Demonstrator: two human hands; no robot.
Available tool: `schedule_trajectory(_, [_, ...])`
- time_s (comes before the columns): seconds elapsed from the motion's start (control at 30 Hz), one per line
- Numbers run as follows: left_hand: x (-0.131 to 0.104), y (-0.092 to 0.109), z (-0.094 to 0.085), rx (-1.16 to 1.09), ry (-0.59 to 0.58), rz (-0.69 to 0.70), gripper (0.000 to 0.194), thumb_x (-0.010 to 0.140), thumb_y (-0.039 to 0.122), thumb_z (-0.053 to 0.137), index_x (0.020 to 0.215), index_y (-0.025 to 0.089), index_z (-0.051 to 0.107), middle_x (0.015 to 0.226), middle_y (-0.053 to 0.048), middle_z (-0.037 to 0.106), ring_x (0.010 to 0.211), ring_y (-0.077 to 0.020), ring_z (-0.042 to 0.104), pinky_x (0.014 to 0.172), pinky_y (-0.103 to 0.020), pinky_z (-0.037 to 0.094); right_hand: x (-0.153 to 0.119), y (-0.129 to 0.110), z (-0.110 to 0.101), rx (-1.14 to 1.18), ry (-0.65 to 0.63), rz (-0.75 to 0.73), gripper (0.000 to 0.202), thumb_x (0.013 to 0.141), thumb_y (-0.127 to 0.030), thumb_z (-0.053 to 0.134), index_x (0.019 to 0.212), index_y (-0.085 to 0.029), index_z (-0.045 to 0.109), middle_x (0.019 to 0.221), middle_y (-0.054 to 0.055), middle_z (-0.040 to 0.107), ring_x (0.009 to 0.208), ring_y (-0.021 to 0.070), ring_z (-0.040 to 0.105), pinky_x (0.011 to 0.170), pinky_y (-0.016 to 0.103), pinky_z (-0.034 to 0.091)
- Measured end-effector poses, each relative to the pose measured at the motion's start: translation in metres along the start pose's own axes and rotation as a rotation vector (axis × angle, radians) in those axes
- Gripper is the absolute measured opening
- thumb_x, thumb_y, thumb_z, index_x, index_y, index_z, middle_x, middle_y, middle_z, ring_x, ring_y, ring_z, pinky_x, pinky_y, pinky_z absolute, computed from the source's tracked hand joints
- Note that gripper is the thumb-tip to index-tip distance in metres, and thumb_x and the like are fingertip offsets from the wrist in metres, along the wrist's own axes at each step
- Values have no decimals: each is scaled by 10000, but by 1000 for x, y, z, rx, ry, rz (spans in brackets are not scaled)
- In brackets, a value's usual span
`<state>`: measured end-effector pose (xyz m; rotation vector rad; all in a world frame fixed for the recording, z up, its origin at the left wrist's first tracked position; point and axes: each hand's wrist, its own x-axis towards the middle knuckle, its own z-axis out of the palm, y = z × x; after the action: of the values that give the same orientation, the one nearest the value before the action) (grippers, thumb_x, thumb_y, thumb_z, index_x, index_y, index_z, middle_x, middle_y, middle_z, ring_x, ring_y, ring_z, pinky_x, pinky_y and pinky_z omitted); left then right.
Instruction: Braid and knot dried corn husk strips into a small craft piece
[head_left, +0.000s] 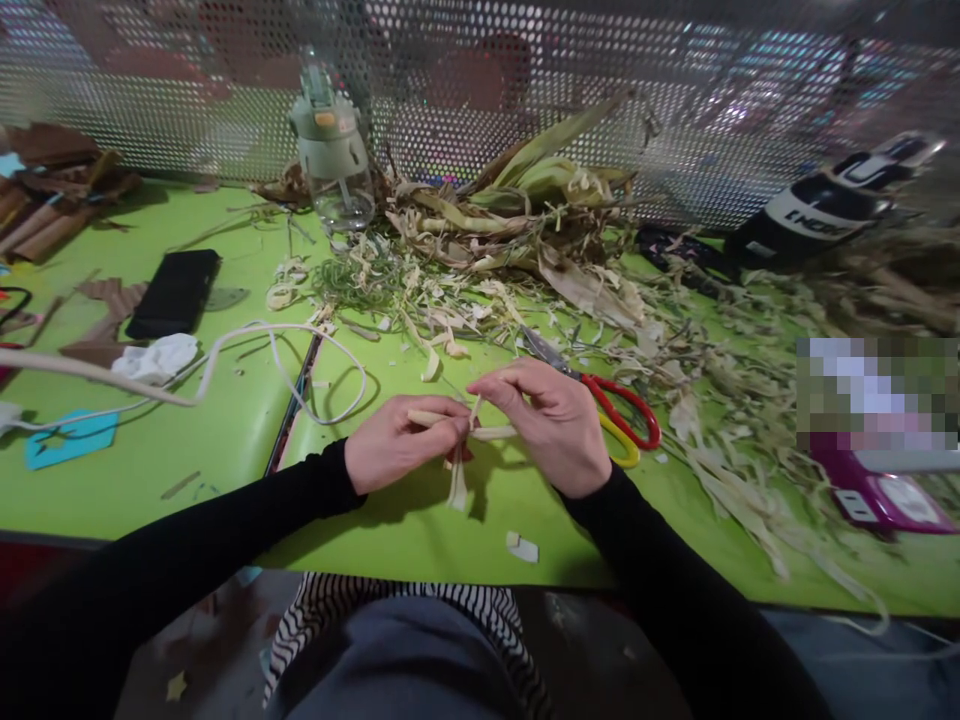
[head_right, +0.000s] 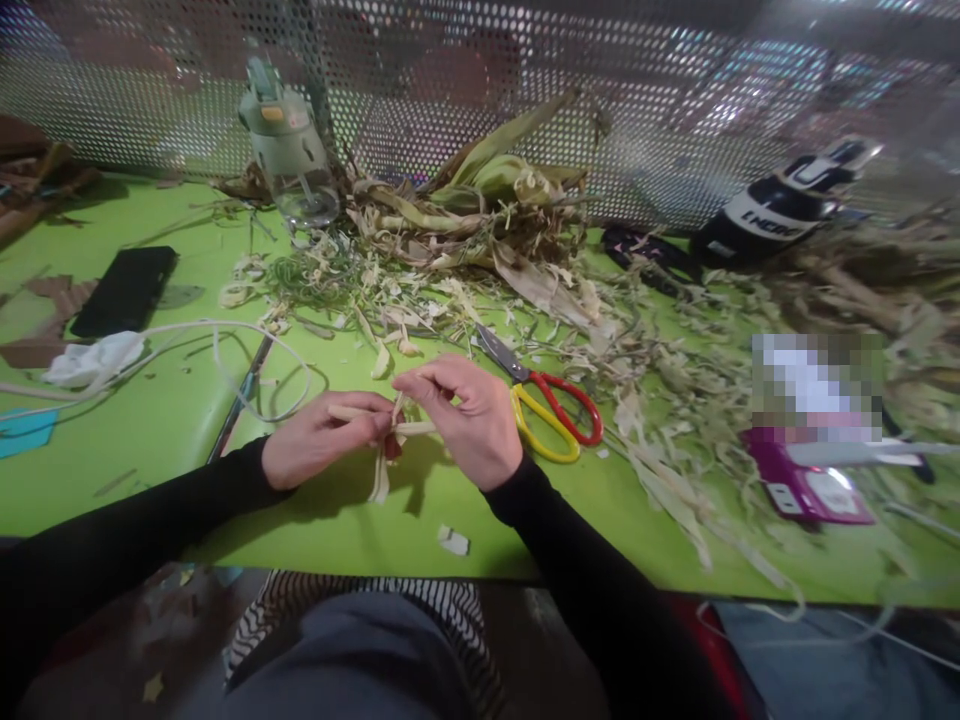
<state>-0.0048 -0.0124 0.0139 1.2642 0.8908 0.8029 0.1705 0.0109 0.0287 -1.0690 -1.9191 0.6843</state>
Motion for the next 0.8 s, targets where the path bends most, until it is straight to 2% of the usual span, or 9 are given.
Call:
schedule_trajectory(0.2, [1,-4,1,-110,-40,-38,254,847,362,563,908,119,606,699,-24,644,628,-101,607,659,-244,510,0,1,2,-29,9,21,232,918,-331,504,789,-186,630,673,-11,622,594,99,579,564,220,447])
schedule_trajectory(0.3, [2,-6,3,-184,5,-13,302,848,408,565,996,147,531,718,-9,637,661,-114,633,695,-272,525,-1,-2,2,-132,21,-3,248,938,-332,459,793,-181,591,698,-3,617,575,90,565,537,212,428])
schedule_trajectory(0.4, [4,-8,3,-215,67,55,289,842,388,587,983,171,459,692,13,622,706,-119,641,731,-276,525,-1,-2,1,-117,-53,42,251,911,-391,500,812,-173,575,753,17,637,615,103,591,532,212,442])
schedule_trajectory(0.53, [6,-7,-3,-177,134,113,236,859,355,570,940,172,445,729,11,635,710,-95,618,755,-262,518,1,3,-1,-65,-144,127,316,876,-451,539,992,-160,580,826,41,683,696,140,650,575,242,497])
schedule_trajectory(0.67, [8,-6,-11,-28,213,126,183,873,326,543,907,166,459,703,21,613,653,-80,578,680,-227,505,4,9,-3,-278,-126,-90,375,848,-426,597,1129,-178,607,966,59,719,824,186,655,742,345,483])
schedule_trajectory(0.8, [10,-8,-15,128,205,103,178,868,329,538,871,158,486,754,0,608,644,-81,552,600,-200,464,3,10,-4,-480,-125,-224,274,825,-420,631,987,-207,689,881,42,742,855,228,621,825,429,393])
